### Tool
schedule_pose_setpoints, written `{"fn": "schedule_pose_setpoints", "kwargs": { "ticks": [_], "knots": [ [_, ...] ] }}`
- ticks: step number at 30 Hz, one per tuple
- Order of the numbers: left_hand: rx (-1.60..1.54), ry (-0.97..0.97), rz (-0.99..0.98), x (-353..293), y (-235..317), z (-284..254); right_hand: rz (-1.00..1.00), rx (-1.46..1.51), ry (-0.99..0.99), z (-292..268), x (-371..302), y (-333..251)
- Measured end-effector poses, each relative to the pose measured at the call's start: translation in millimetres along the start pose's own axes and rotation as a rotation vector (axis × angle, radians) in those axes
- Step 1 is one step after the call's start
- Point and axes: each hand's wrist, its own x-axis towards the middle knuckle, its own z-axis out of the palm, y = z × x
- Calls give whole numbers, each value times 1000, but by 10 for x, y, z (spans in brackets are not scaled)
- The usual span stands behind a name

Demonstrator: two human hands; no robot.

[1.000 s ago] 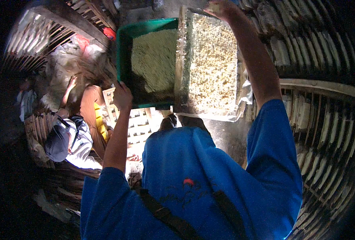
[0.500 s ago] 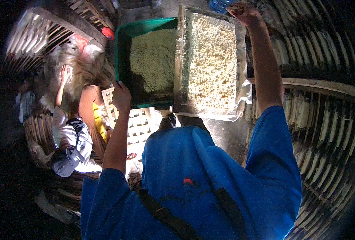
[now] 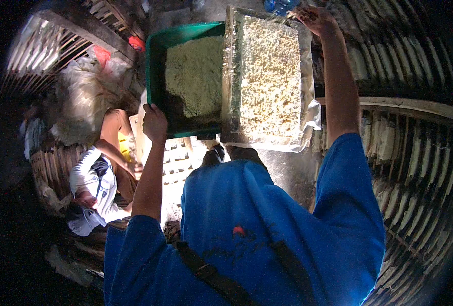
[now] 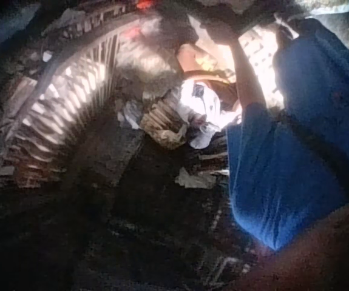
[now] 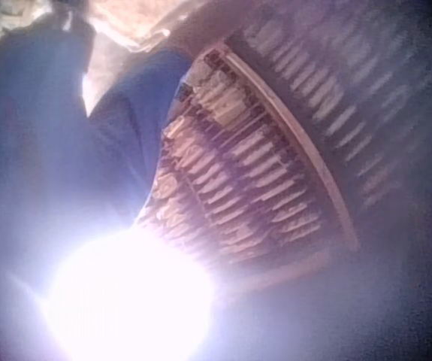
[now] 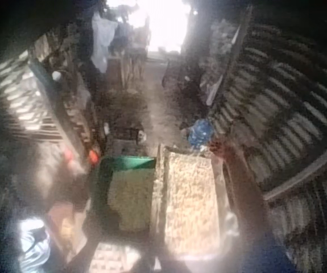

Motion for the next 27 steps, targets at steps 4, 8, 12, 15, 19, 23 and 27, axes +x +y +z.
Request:
{"fn": "schedule_pose_setpoints", "kwargs": {
  "ticks": [4,8,12,15,19,23,27],
  "knots": [
    [3,46,7,35,-93,107,-43,75,41,-154,-123,-127],
    [37,19,-9,114,-190,223,1,-72,103,-187,-204,-111],
    [-12,-15,-31,108,-121,180,-60,-135,81,-397,-137,-219],
    [7,-6,-18,142,-256,264,-56,-312,121,-282,-91,-184],
    [5,-18,-37,76,-208,166,-81,-372,182,-528,197,-112],
    [-11,-22,32,48,-51,101,-301,-851,-140,-797,439,-150],
    [13,40,5,12,-117,58,105,-90,-261,-287,334,200]
  ]
}}
